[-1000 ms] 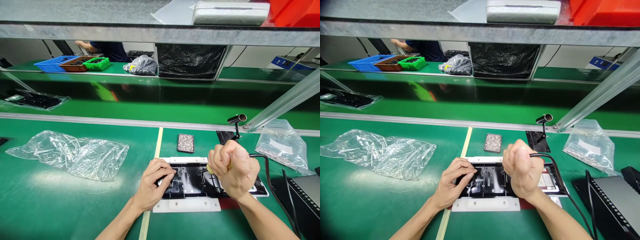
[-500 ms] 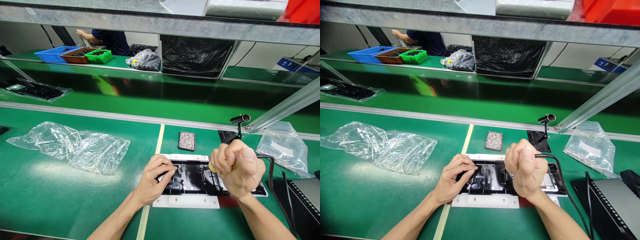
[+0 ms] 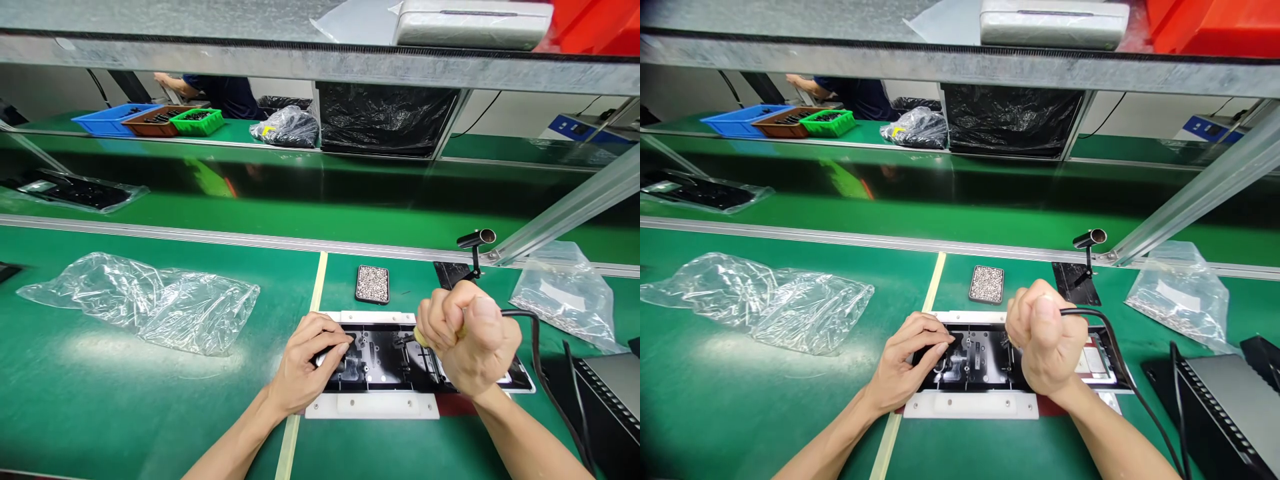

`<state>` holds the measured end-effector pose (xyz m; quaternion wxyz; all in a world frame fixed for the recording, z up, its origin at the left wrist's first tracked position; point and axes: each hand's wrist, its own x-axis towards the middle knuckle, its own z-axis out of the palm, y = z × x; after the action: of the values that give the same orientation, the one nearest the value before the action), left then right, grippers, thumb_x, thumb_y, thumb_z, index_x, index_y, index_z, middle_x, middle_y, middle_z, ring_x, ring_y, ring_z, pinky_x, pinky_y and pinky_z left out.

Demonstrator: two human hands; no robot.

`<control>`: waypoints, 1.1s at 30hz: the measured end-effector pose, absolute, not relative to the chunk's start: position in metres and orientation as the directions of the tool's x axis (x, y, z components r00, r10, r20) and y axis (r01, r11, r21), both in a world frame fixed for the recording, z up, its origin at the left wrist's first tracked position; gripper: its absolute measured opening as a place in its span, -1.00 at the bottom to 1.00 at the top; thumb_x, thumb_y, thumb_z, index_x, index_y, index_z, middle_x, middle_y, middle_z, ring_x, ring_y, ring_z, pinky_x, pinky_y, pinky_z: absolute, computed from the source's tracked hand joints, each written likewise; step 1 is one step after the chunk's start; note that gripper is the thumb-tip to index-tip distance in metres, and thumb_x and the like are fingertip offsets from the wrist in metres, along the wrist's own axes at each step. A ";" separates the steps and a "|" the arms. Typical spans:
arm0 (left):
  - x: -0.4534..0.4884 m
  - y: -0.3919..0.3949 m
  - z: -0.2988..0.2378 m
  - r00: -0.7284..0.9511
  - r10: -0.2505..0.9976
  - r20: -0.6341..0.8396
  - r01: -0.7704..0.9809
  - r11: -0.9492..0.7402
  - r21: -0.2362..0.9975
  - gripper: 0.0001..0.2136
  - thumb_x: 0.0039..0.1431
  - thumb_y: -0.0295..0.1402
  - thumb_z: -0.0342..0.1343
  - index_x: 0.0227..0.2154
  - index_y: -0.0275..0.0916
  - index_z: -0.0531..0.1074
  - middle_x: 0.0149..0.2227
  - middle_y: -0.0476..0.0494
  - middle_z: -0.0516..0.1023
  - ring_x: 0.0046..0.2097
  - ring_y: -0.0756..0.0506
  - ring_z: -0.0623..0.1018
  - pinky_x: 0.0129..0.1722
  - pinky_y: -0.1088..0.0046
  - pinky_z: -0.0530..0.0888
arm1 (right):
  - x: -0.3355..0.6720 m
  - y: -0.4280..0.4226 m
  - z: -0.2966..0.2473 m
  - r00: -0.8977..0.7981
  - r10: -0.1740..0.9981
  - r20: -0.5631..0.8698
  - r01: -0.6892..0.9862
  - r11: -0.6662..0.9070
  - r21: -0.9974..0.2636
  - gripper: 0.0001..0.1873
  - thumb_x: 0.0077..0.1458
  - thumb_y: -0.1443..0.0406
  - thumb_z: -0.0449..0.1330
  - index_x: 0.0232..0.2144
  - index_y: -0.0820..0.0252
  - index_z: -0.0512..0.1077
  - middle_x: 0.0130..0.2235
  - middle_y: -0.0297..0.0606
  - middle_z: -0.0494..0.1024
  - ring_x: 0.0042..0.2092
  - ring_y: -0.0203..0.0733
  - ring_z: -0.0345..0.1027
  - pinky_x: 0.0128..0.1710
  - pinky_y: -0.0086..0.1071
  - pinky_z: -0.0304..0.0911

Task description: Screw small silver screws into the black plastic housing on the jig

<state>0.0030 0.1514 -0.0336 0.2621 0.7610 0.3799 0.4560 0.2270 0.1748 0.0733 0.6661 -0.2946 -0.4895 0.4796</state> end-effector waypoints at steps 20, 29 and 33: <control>0.003 0.151 -0.031 0.300 0.805 0.512 0.339 -0.592 0.732 -0.80 0.31 -0.57 0.20 -0.12 -0.16 0.59 -0.16 -0.05 0.59 -0.04 0.02 0.50 0.00 0.41 0.47 | 0.224 0.175 0.073 0.067 0.916 0.396 -0.337 0.394 -0.855 -0.46 0.38 0.09 0.13 -0.61 0.18 0.16 -0.65 -0.45 0.03 -0.64 -0.43 -0.13 -0.70 -0.53 -0.12; -0.001 0.154 -0.034 0.312 0.785 0.536 0.340 -0.619 0.709 -0.79 0.30 -0.58 0.20 -0.10 -0.17 0.59 -0.16 -0.05 0.58 -0.04 0.03 0.50 0.01 0.42 0.45 | 0.220 0.176 0.070 0.091 0.905 0.415 -0.328 0.421 -0.846 -0.47 0.39 0.12 0.12 -0.59 0.21 0.15 -0.64 -0.44 0.04 -0.63 -0.44 -0.09 -0.68 -0.56 -0.09; -0.002 0.153 -0.035 0.314 0.790 0.527 0.340 -0.612 0.715 -0.79 0.30 -0.57 0.21 -0.10 -0.16 0.59 -0.16 -0.05 0.58 -0.03 0.02 0.50 0.02 0.41 0.45 | 0.220 0.176 0.070 0.096 0.905 0.413 -0.329 0.421 -0.845 -0.47 0.38 0.13 0.13 -0.59 0.21 0.15 -0.64 -0.44 0.05 -0.63 -0.45 -0.09 -0.69 -0.57 -0.08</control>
<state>-0.0019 0.1528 -0.0354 0.2460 0.7722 0.3657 0.4577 0.2196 0.1755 0.0696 0.6811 -0.2903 -0.4966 0.4530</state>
